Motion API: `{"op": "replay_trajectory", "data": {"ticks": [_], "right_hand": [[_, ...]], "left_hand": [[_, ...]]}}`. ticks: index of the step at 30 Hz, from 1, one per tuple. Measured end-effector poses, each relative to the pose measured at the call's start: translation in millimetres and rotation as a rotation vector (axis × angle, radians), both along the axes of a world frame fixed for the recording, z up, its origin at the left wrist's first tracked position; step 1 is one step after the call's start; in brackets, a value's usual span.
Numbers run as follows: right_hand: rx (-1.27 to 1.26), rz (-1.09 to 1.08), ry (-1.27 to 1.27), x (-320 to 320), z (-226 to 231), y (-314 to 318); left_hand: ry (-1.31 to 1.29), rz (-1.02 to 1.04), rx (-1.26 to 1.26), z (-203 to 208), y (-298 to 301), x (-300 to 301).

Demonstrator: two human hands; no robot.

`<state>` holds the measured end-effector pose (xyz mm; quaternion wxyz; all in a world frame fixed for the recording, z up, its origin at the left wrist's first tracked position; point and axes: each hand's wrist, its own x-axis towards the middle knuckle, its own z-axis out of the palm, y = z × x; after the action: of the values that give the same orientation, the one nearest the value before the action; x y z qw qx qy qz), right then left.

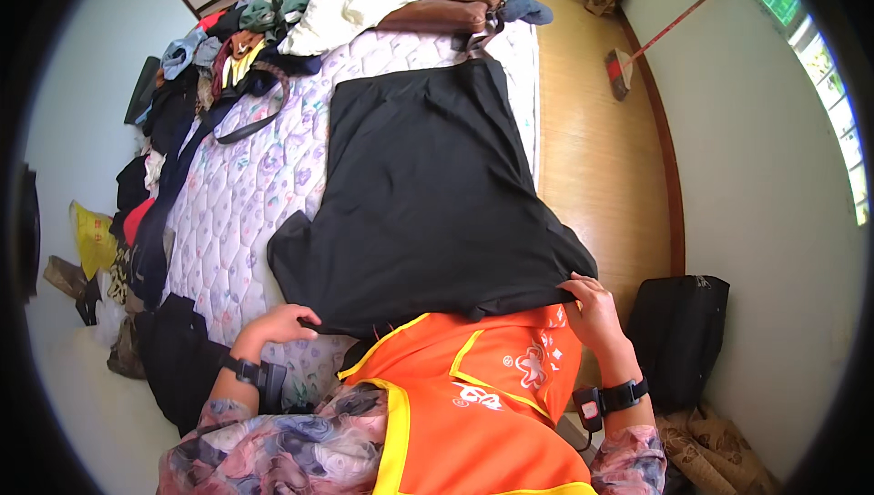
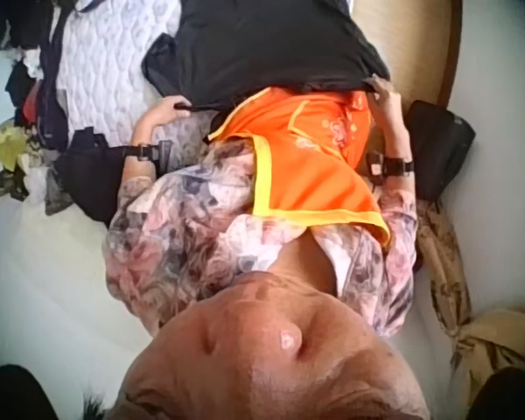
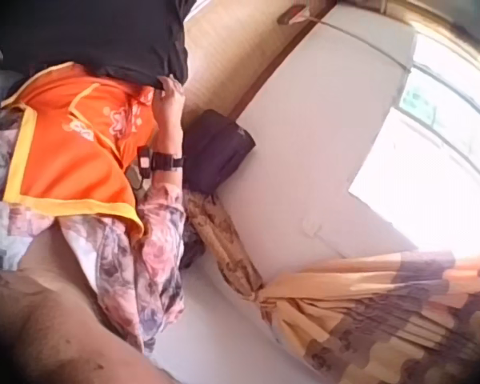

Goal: The person folds black trousers and a black t-shirt with a graphic by hand on a bed, smoothing the fabric and stacking the items.

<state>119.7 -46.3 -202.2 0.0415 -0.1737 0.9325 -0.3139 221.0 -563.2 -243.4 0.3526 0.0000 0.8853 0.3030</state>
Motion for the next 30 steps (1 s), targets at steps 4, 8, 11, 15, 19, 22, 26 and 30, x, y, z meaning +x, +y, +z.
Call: {"op": "replay_trajectory", "data": {"ticks": [4, 8, 11, 15, 19, 22, 26, 30], "right_hand": [[0.033, 0.014, -0.037, 8.5, -13.4, 1.6], [-0.033, -0.044, -0.176, 11.9, -8.7, -5.8], [-0.495, -0.472, -0.335, 12.3, -57.6, 26.1], [-0.377, -0.91, -0.507, 1.0, -75.4, 31.5], [-0.953, -1.059, -1.014, -5.1, -108.7, 55.4], [-1.4, -0.968, -1.097, -16.7, -129.1, 44.6], [-1.454, -0.994, -1.125, -28.1, -154.3, 56.2], [-1.639, -0.968, -1.075, -35.1, -156.5, 59.1]], "left_hand": [[-0.047, 0.848, 0.081, -58.4, -29.6, -7.0], [0.071, 1.539, -0.091, -87.9, -55.8, -15.1], [-0.026, 1.717, 0.441, -93.9, -48.8, -27.7], [0.033, 1.683, 0.866, -121.3, -66.9, -31.5], [0.436, 1.5, 0.754, -80.4, -44.4, -64.1], [0.7, 1.055, 0.517, -24.9, 16.0, -77.1], [0.944, 0.108, 0.066, -9.6, 93.7, -88.5], [0.396, -0.217, -0.092, -59.0, 125.4, -70.2]]}}
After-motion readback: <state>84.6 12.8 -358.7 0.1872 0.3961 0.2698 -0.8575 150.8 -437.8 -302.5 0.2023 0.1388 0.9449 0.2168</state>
